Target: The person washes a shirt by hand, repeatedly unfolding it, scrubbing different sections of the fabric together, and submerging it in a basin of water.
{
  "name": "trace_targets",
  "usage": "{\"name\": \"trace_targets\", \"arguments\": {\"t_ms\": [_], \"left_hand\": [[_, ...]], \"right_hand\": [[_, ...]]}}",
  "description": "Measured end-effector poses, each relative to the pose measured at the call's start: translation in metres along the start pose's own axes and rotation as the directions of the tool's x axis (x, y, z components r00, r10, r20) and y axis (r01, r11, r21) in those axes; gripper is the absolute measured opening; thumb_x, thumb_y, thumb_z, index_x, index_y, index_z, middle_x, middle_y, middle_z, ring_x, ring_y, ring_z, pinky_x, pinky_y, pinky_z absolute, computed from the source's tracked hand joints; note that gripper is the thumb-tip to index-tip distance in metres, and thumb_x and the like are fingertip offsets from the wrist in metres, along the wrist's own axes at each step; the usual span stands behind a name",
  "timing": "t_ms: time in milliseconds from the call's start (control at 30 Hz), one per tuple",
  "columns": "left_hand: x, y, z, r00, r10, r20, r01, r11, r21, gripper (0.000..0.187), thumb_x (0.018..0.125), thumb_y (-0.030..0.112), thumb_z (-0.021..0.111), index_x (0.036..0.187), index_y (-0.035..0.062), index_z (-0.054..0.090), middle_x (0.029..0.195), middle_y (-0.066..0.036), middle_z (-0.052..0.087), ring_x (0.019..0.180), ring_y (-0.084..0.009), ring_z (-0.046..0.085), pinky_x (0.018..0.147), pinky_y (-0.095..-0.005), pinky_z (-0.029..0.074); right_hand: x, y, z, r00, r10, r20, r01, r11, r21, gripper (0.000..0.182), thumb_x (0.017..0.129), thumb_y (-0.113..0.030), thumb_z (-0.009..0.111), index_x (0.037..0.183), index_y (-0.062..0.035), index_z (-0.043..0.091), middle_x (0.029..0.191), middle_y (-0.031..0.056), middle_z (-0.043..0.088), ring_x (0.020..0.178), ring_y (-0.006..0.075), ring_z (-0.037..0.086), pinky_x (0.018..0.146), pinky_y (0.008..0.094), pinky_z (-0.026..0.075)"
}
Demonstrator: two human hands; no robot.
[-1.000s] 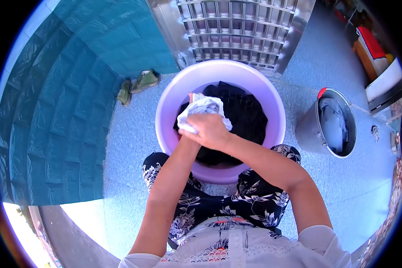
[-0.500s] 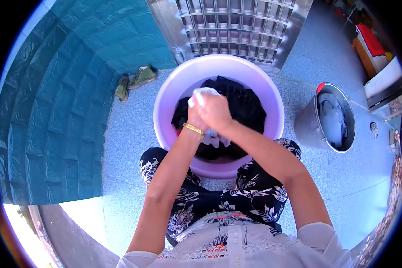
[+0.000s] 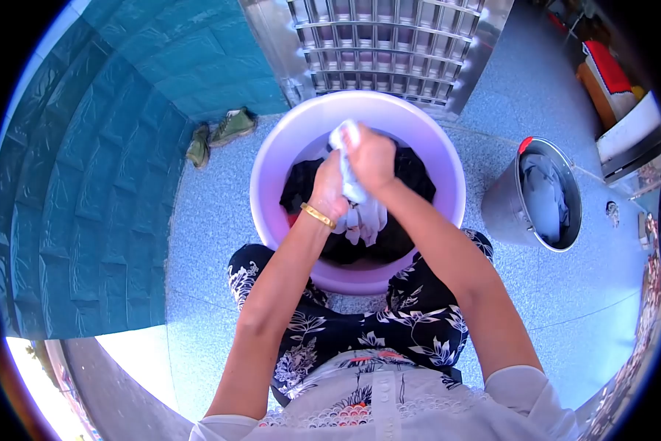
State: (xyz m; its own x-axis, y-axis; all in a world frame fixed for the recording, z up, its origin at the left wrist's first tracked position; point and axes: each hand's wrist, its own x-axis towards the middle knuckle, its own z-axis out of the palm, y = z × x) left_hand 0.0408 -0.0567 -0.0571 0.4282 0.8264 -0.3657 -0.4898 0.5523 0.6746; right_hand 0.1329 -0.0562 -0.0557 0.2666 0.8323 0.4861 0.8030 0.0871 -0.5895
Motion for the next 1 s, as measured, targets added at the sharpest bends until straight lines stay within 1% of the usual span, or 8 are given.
{"name": "trace_targets", "arguments": {"t_ms": [133, 233, 333, 467, 600, 767, 833, 1000], "left_hand": [[-0.027, 0.021, 0.027, 0.989, -0.089, 0.121, 0.069, 0.985, 0.16, 0.022, 0.08, 0.023, 0.052, 0.09, 0.0041, 0.056, 0.081, -0.004, 0.058, 0.072, -0.0136, 0.056, 0.066, -0.0255, 0.044], [-0.011, 0.041, -0.009, 0.986, -0.108, 0.124, 0.025, 0.845, 0.534, 0.029, 0.075, 0.023, 0.056, 0.094, 0.0009, 0.055, 0.085, -0.008, 0.059, 0.078, -0.0176, 0.056, 0.071, -0.0288, 0.043], [-0.005, 0.043, -0.02, 0.836, 0.463, 0.294, -0.33, -0.004, 0.944, 0.072, 0.062, 0.03, 0.07, 0.117, -0.0003, 0.036, 0.121, -0.02, 0.038, 0.11, -0.0251, 0.04, 0.089, -0.0355, 0.034], [-0.015, 0.047, 0.001, 0.812, 0.388, 0.436, -0.582, 0.598, 0.551, 0.096, 0.047, 0.033, 0.081, 0.121, -0.0014, 0.032, 0.121, -0.016, 0.039, 0.112, -0.0235, 0.038, 0.09, -0.0336, 0.032], [-0.018, 0.062, 0.001, 0.929, -0.026, 0.37, -0.271, 0.634, 0.724, 0.062, 0.059, 0.028, 0.076, 0.108, 0.0009, 0.05, 0.097, -0.006, 0.056, 0.088, -0.0134, 0.052, 0.076, -0.0262, 0.042], [-0.015, 0.062, -0.013, 0.926, 0.237, 0.294, -0.324, 0.898, 0.298, 0.04, 0.074, 0.028, 0.064, 0.103, 0.0033, 0.052, 0.097, -0.006, 0.056, 0.088, -0.0143, 0.053, 0.075, -0.03, 0.043], [-0.026, 0.074, -0.007, 0.934, 0.346, 0.087, -0.308, 0.905, -0.293, 0.047, 0.071, 0.036, 0.065, 0.103, 0.0039, 0.051, 0.099, -0.007, 0.056, 0.089, -0.0182, 0.054, 0.079, -0.0338, 0.043], [-0.016, 0.083, -0.024, 0.917, 0.399, -0.018, -0.384, 0.866, -0.32, 0.034, 0.076, 0.023, 0.058, 0.101, 0.0025, 0.05, 0.104, -0.011, 0.053, 0.097, -0.0242, 0.05, 0.086, -0.0386, 0.04]], "right_hand": [[0.037, 0.048, -0.017, 0.845, 0.443, 0.299, -0.494, 0.86, 0.124, 0.022, 0.08, -0.022, 0.05, 0.086, -0.0023, 0.058, 0.076, 0.0177, 0.059, 0.073, 0.0271, 0.059, 0.064, 0.033, 0.047], [0.047, 0.04, -0.055, 0.733, 0.06, 0.678, -0.68, 0.033, 0.733, 0.027, 0.075, -0.012, 0.055, 0.097, 0.0037, 0.054, 0.086, 0.0089, 0.059, 0.073, 0.0188, 0.059, 0.067, 0.0316, 0.047], [0.045, 0.019, -0.076, 0.73, -0.112, 0.674, -0.672, 0.061, 0.738, 0.03, 0.074, -0.009, 0.053, 0.102, 0.0029, 0.052, 0.09, 0.0073, 0.058, 0.078, 0.016, 0.056, 0.072, 0.0292, 0.044], [0.034, 0.007, -0.071, 0.666, -0.293, 0.686, -0.554, 0.423, 0.717, 0.031, 0.071, -0.006, 0.053, 0.102, -0.0015, 0.053, 0.093, 0.003, 0.055, 0.086, 0.0103, 0.049, 0.079, 0.0241, 0.036], [0.038, 0.009, -0.081, 0.662, -0.26, 0.703, -0.508, 0.533, 0.677, 0.03, 0.071, -0.006, 0.056, 0.1, -0.0022, 0.054, 0.087, 0.0023, 0.056, 0.081, 0.0098, 0.051, 0.074, 0.0235, 0.039], [0.032, 0.013, -0.074, 0.699, -0.165, 0.695, -0.547, 0.503, 0.67, 0.032, 0.067, -0.015, 0.065, 0.094, -0.0017, 0.057, 0.08, 0.0044, 0.058, 0.075, 0.0113, 0.053, 0.069, 0.0245, 0.041], [0.026, 0.022, -0.057, 0.549, -0.154, 0.821, -0.092, 0.966, 0.242, 0.032, 0.063, -0.022, 0.066, 0.087, -0.0001, 0.06, 0.075, 0.0071, 0.058, 0.072, 0.0133, 0.053, 0.066, 0.0258, 0.041], [0.035, 0.038, -0.051, 0.767, -0.006, 0.642, -0.435, 0.731, 0.527, 0.028, 0.067, -0.015, 0.055, 0.089, 0.0013, 0.059, 0.085, 0.009, 0.06, 0.077, 0.0176, 0.055, 0.073, 0.0294, 0.041]]}}
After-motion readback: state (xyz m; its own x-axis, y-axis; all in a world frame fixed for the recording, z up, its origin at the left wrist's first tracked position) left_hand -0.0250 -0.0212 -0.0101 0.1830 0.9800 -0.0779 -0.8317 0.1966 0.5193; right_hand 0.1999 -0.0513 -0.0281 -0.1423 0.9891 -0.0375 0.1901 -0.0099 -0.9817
